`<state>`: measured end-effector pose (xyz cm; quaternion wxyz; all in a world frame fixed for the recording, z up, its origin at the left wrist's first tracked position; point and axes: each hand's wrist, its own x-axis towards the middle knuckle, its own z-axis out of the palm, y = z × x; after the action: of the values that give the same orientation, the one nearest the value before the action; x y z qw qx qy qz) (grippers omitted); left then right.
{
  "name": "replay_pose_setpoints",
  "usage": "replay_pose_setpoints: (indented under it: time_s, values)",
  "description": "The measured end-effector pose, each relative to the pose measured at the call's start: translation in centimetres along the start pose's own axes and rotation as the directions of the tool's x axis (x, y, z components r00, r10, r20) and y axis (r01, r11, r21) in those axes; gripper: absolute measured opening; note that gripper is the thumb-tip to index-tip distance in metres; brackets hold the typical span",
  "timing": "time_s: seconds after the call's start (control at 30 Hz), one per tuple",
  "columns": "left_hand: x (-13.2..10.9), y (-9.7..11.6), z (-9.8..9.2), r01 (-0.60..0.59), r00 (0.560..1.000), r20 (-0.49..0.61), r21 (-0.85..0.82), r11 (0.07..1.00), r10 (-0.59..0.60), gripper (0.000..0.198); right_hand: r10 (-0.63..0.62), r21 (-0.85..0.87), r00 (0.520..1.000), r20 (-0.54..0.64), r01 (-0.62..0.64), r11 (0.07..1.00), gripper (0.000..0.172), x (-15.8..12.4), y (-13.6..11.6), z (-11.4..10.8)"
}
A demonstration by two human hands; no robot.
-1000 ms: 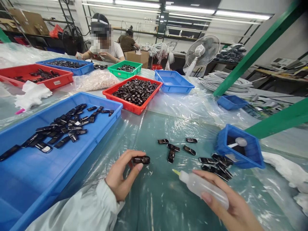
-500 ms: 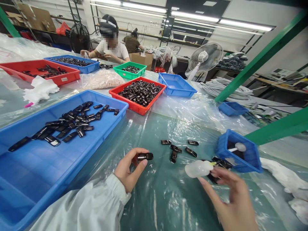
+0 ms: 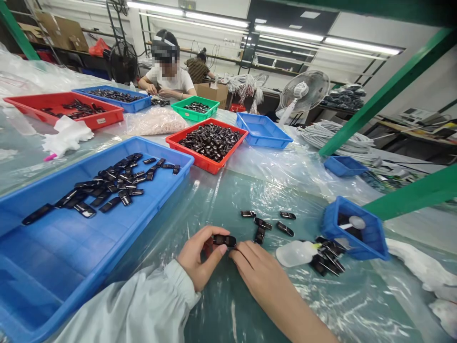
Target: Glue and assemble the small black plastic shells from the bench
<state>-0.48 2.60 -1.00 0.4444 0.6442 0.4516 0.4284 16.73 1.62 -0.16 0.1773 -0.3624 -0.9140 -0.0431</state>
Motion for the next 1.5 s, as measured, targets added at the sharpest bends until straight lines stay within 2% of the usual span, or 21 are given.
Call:
replay_pose_setpoints:
  time_s: [0.13, 0.23, 0.3, 0.37, 0.47, 0.6, 0.7, 0.8, 0.9, 1.07, 1.2, 1.3, 1.33, 1.37, 1.4, 1.43, 1.47, 1.5]
  values:
    - [-0.1, 0.0, 0.1, -0.01, 1.0, 0.016, 0.003, 1.0, 0.01, 0.023, 0.035, 0.085, 0.999, 0.009, -0.035, 0.996, 0.035, -0.2, -0.2, 0.2]
    - [-0.2, 0.1, 0.0, -0.011, 1.0, 0.023, 0.006, 1.0, 0.011, 0.021, 0.165, 0.254, 0.986, 0.001, -0.16, 0.954, 0.03, -0.6, 0.0, 0.0]
    - [-0.2, 0.2, -0.1, -0.015, 0.999, 0.03, 0.002, 1.0, 0.015, 0.021, 0.303, 0.407, 0.953, -0.001, -0.276, 0.871, 0.022, -0.8, 0.0, -0.8]
    - [-0.3, 0.5, -0.1, -0.031, 0.999, 0.044, -0.011, 0.999, 0.031, 0.021, 0.455, 0.571, 0.89, 0.03, -0.388, 0.723, 0.014, -0.8, -0.2, -1.9]
    - [-0.5, 1.1, -0.1, -0.062, 0.996, 0.067, -0.036, 0.997, 0.064, 0.02, 0.585, 0.774, 0.792, 0.173, -0.476, 0.416, 0.013, -0.7, -0.7, -3.5]
    - [-0.9, 1.5, 0.0, -0.068, 0.993, 0.093, -0.07, 0.995, 0.075, 0.018, 0.568, 0.875, 0.725, 0.39, -0.483, 0.015, 0.019, -0.5, -1.1, -4.1]
    - [-1.0, 1.5, 0.0, -0.044, 0.991, 0.122, -0.111, 0.993, 0.057, 0.017, 0.524, 0.873, 0.703, 0.481, -0.438, -0.214, 0.022, -0.5, -1.3, -3.7]
    - [-1.3, 1.6, 0.0, -0.026, 0.989, 0.138, -0.148, 0.989, 0.046, 0.017, 0.494, 0.851, 0.698, 0.518, -0.361, -0.381, 0.02, -0.6, -1.6, -3.3]
    - [-1.6, 1.8, -0.1, -0.049, 0.99, 0.122, -0.176, 0.983, 0.071, 0.016, 0.461, 0.813, 0.707, 0.537, -0.288, -0.506, 0.023, -0.7, -2.0, -2.8]
    - [-1.7, 1.8, -0.1, -0.107, 0.981, 0.136, -0.217, 0.97, 0.139, 0.017, 0.375, 0.747, 0.743, 0.555, -0.246, -0.617, 0.03, -0.9, -2.3, -1.6]
    - [-2.0, 2.6, 0.3, -0.219, 0.962, 0.133, -0.151, 0.964, 0.239, 0.025, 0.361, 0.759, 0.757, 0.544, -0.26, -0.597, 0.03, -0.9, -2.4, -1.9]
    - [-2.5, 4.3, -0.9, -0.387, 0.919, 0.116, 0.089, 0.918, 0.376, 0.031, 0.419, 0.829, 0.773, 0.476, -0.235, -0.508, 0.028, -1.0, -2.7, -3.4]
    - [-2.6, 4.8, -2.0, -0.437, 0.899, 0.068, 0.232, 0.869, 0.434, 0.036, 0.477, 0.881, 0.77, 0.423, -0.225, -0.417, 0.027, -1.3, -2.7, -4.1]
    - [-2.6, 5.1, -3.3, -0.463, 0.867, 0.017, 0.401, 0.791, 0.499, 0.04, 0.564, 0.94, 0.756, 0.333, -0.217, -0.264, 0.025, -1.6, -2.6, -4.8]
    - [-2.4, 5.3, -4.8, -0.412, 0.82, -0.104, 0.575, 0.706, 0.563, 0.047, 0.664, 0.976, 0.722, 0.193, -0.212, -0.053, 0.023, -2.2, -2.4, -5.5]
    - [-2.2, 5.2, -6.4, -0.332, 0.765, -0.166, 0.727, 0.601, 0.622, 0.052, 0.751, 0.955, 0.66, 0.0, -0.223, 0.196, 0.02, -2.8, -2.0, -6.1]
    - [-1.8, 4.8, -7.8, -0.238, 0.732, -0.168, 0.845, 0.479, 0.661, 0.052, 0.786, 0.872, 0.579, -0.215, -0.25, 0.422, 0.018, -3.5, -1.4, -6.5]
    - [-1.3, 4.3, -8.9, -0.18, 0.743, -0.13, 0.906, 0.384, 0.656, 0.055, 0.784, 0.775, 0.483, -0.39, -0.288, 0.563, 0.016, -4.3, -0.7, -6.7]
